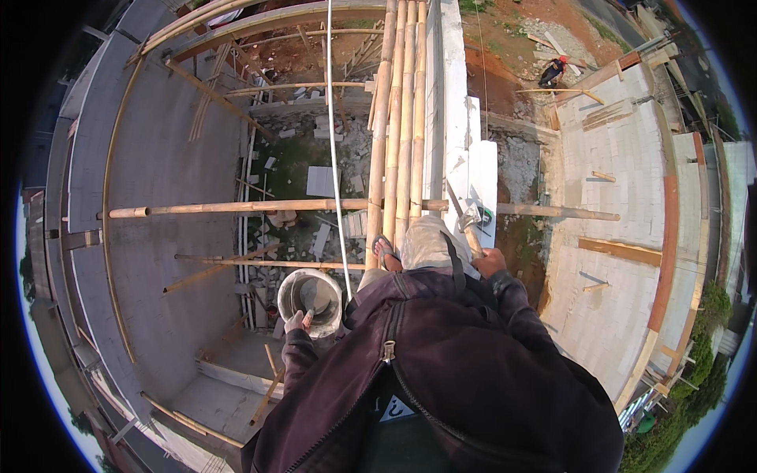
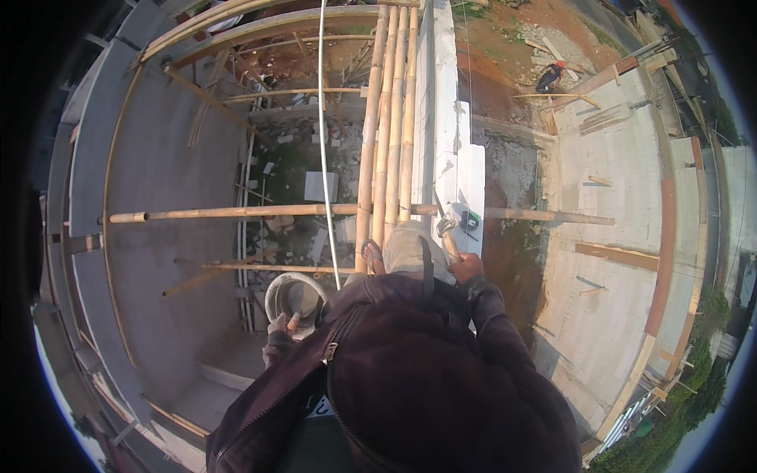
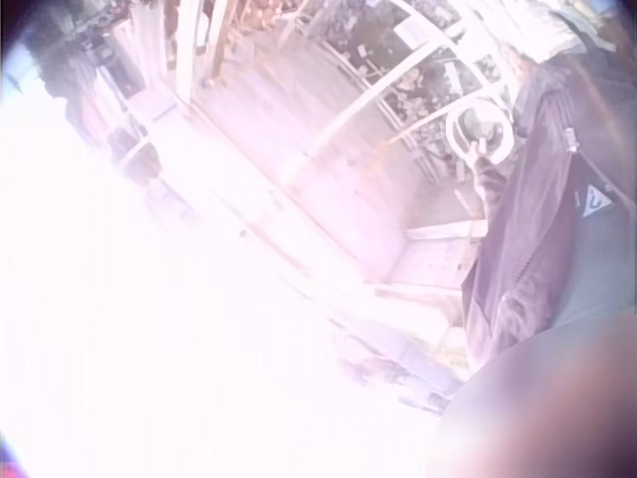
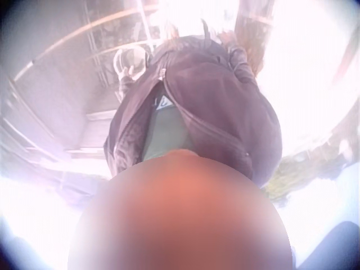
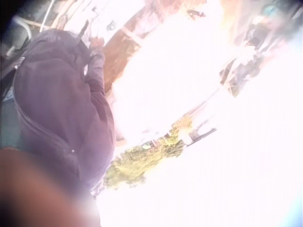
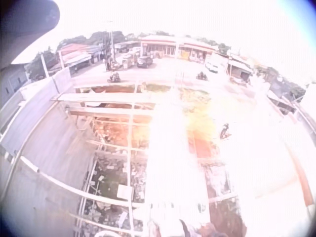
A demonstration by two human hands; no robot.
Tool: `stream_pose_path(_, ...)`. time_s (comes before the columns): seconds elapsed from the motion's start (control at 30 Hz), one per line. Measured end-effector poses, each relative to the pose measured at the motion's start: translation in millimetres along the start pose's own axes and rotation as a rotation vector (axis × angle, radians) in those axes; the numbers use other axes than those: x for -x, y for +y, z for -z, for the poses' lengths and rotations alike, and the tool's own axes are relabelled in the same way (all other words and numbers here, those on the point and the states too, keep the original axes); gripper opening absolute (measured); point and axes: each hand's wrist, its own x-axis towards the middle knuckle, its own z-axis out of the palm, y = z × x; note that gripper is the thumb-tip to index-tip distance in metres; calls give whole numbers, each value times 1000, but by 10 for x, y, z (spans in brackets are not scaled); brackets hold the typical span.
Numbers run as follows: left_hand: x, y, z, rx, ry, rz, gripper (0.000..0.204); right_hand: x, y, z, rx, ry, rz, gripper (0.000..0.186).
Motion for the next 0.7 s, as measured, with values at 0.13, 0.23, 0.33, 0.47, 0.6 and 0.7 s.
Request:
stream_pose_path(0.13,-463,256,-18,34,-1,90,27,-497,-140,203,18,-6,-47,22)
stream_pose_path(0.23,-832,331,13,334,89,268,27,-941,-174,324,50,-49,-55,33)
stream_pose_path(0.33,-1204,397,142,799,-19,645,21,-1410,-207,406,34,-26,-1,35)
stream_pose_path(0.47,-1667,664,312,890,-61,699,31,-2093,-355,519,-81,-37,-15,36)
stream_pose_path(0.6,-2131,1039,362,198,-225,508,38,-2804,-742,780,-92,-30,36,25)
stream_pose_path(0.7,-2504,1331,436,-92,-421,482,45,-3248,-1132,1117,136,-65,48,29)
